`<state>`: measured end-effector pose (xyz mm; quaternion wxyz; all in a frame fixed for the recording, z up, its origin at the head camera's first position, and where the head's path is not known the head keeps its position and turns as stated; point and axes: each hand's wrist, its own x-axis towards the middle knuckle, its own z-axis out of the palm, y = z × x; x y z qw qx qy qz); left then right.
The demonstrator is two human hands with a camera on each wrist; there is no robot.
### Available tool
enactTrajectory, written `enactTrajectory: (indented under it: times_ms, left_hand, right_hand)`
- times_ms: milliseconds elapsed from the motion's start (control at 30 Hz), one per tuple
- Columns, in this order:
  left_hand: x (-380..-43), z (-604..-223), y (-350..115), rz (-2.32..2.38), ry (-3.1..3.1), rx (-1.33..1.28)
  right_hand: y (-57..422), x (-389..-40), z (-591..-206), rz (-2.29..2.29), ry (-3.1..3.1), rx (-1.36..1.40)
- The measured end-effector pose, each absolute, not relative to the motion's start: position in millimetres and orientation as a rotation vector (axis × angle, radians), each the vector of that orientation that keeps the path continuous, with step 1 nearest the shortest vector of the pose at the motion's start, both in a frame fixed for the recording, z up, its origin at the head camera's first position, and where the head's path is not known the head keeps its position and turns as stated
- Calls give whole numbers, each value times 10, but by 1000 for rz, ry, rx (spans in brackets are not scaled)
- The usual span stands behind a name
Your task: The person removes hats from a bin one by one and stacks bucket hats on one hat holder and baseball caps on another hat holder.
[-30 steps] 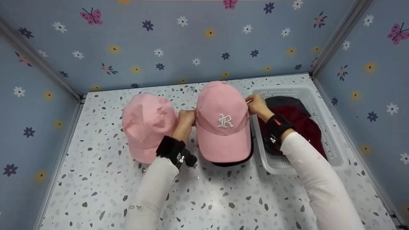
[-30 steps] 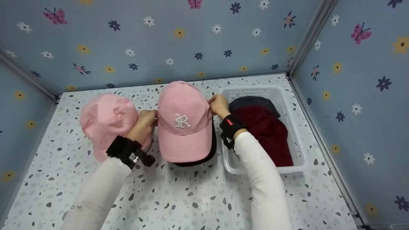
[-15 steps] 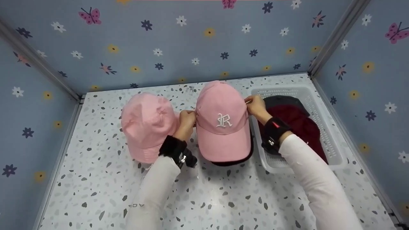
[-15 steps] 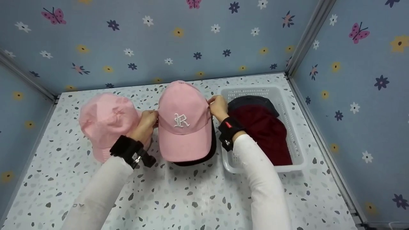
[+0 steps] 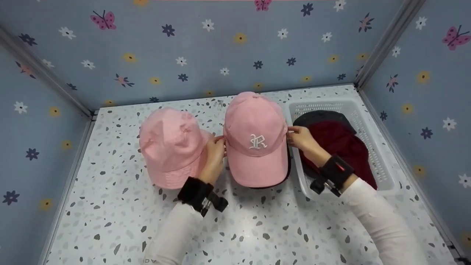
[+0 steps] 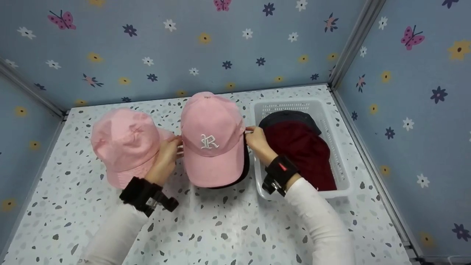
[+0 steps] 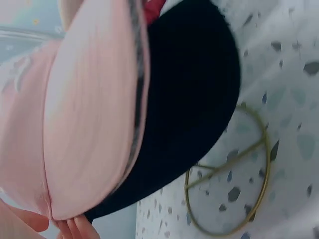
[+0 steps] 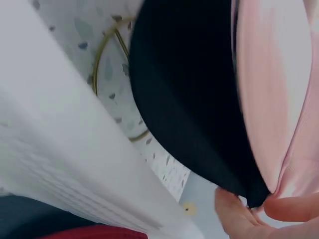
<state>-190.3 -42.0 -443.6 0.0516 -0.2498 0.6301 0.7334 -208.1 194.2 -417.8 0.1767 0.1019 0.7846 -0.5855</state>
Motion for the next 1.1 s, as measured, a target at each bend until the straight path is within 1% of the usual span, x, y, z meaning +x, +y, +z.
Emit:
enactTrajectory:
  times_ms: [100,267,367,567,767,1100]
  left_hand:
    - [-1771,-4486,-419,2226,1924,-743]
    - [-1523,-4565,-407,2246,1959,-635]
    - [-1438,-4608,-395,2255,2000,-601]
    - [-1396,-4685,-389,2249,2068,-623]
    - [-1386,-4720,-357,2307,2069,-587]
    - [-1367,-4691,-373,2261,2029,-610]
  right_hand:
    - [2002,-1981,-4280,-1629,2241,219]
    - [2056,-1815,-4380,-1580,2266,140]
    - [2068,-1766,-4420,-1522,2298,113]
    - [2109,-1719,-4499,-1591,2246,120]
    - [2133,-1659,-4541,-1656,2131,94]
    - [2135,-1631,-4546,-1665,2055,89]
